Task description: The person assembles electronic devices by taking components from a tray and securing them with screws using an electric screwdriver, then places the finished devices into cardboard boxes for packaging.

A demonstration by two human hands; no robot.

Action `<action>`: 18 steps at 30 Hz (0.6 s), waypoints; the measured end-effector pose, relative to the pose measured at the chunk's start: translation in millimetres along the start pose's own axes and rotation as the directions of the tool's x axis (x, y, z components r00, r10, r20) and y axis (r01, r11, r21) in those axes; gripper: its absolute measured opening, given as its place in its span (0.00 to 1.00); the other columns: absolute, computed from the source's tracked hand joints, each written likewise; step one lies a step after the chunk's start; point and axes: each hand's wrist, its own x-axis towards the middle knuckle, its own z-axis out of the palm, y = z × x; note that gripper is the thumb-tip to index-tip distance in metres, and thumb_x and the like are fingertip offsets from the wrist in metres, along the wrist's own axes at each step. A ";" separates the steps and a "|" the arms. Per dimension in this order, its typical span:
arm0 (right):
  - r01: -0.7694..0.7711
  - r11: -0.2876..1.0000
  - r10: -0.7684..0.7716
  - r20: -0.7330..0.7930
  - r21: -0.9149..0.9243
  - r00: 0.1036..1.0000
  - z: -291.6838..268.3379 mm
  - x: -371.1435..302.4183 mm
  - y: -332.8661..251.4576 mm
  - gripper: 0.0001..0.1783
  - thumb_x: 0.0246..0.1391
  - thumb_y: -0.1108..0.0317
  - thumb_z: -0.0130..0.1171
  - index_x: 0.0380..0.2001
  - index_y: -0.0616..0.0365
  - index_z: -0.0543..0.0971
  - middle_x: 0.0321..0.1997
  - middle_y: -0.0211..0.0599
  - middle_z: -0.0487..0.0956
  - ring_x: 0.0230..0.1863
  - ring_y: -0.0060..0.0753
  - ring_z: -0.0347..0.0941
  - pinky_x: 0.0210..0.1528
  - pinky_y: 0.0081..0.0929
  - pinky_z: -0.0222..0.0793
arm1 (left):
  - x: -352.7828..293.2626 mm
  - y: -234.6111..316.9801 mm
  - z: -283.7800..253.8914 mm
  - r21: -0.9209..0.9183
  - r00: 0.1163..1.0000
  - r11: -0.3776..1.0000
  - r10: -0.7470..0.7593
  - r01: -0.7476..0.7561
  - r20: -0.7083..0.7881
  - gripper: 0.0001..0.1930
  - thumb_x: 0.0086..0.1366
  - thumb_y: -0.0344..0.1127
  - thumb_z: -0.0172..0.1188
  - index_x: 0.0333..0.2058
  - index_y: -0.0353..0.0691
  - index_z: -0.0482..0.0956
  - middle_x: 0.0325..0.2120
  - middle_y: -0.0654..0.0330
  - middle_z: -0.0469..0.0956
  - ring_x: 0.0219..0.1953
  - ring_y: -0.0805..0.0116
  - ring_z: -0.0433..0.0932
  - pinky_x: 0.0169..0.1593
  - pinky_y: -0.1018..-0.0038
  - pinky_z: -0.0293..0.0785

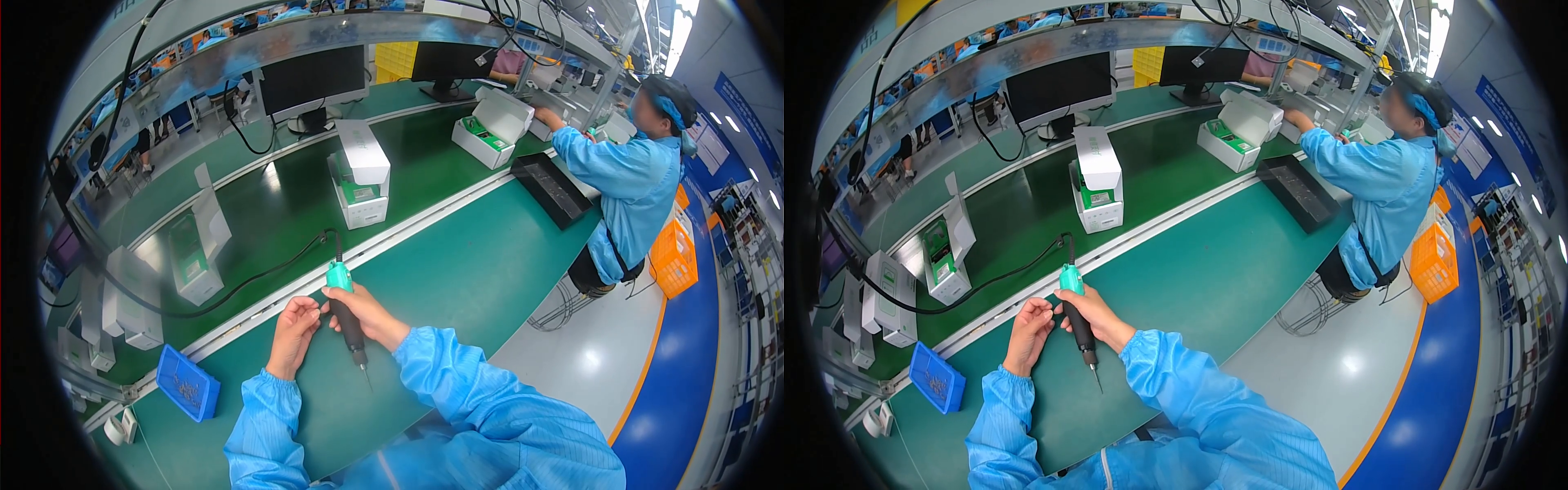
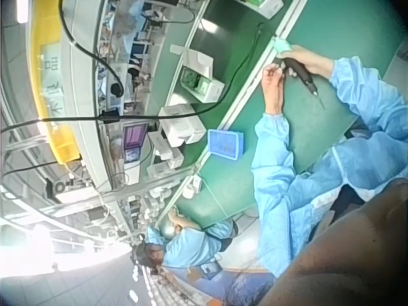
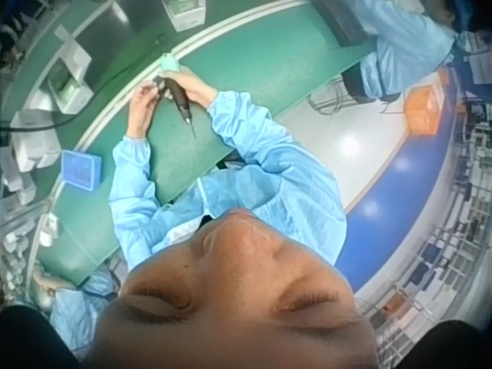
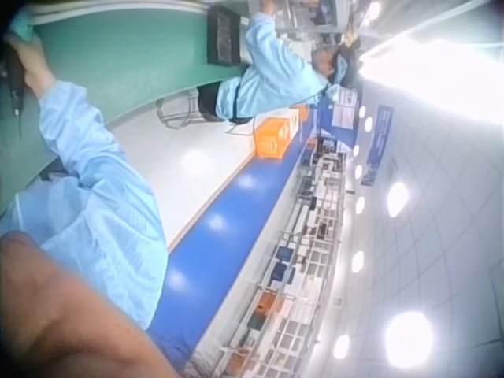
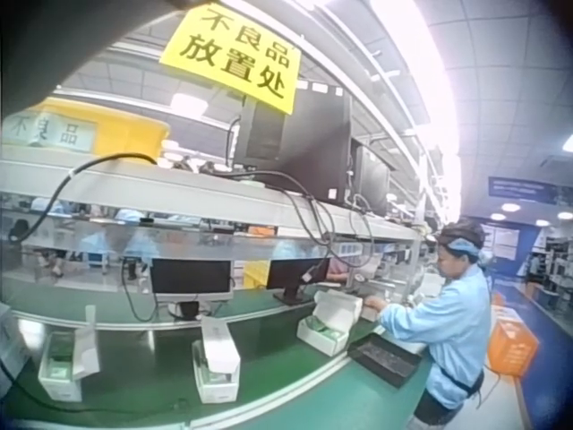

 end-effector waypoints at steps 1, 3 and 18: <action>0.003 1.000 -0.003 0.001 0.000 1.000 -0.5 -0.2 -0.5 0.24 0.47 0.57 0.60 0.38 0.61 0.63 0.27 0.39 0.73 0.14 0.25 0.69 0.15 0.21 0.69 | 0.4 -0.1 0.4 0.000 1.000 1.000 -0.001 0.001 -0.002 0.09 0.58 0.25 0.57 0.37 0.41 0.70 0.34 0.67 0.71 0.35 0.79 0.69 0.39 0.83 0.65; 0.004 1.000 -0.004 0.004 0.002 1.000 -0.4 -0.5 -1.6 0.24 0.47 0.57 0.60 0.38 0.61 0.62 0.27 0.39 0.73 0.15 0.25 0.69 0.15 0.21 0.69 | 1.0 -0.3 0.4 0.008 1.000 1.000 -0.001 0.001 0.003 0.09 0.58 0.25 0.57 0.37 0.42 0.70 0.34 0.68 0.71 0.35 0.80 0.69 0.39 0.83 0.65; -0.003 0.998 0.005 0.017 -0.068 1.000 0.6 -3.5 -4.0 0.20 0.48 0.59 0.60 0.37 0.61 0.66 0.30 0.37 0.74 0.19 0.24 0.71 0.19 0.21 0.70 | 2.5 -2.0 -4.4 -0.011 1.000 1.000 -0.018 0.018 0.014 0.08 0.58 0.26 0.56 0.36 0.43 0.69 0.32 0.68 0.70 0.34 0.80 0.67 0.39 0.82 0.65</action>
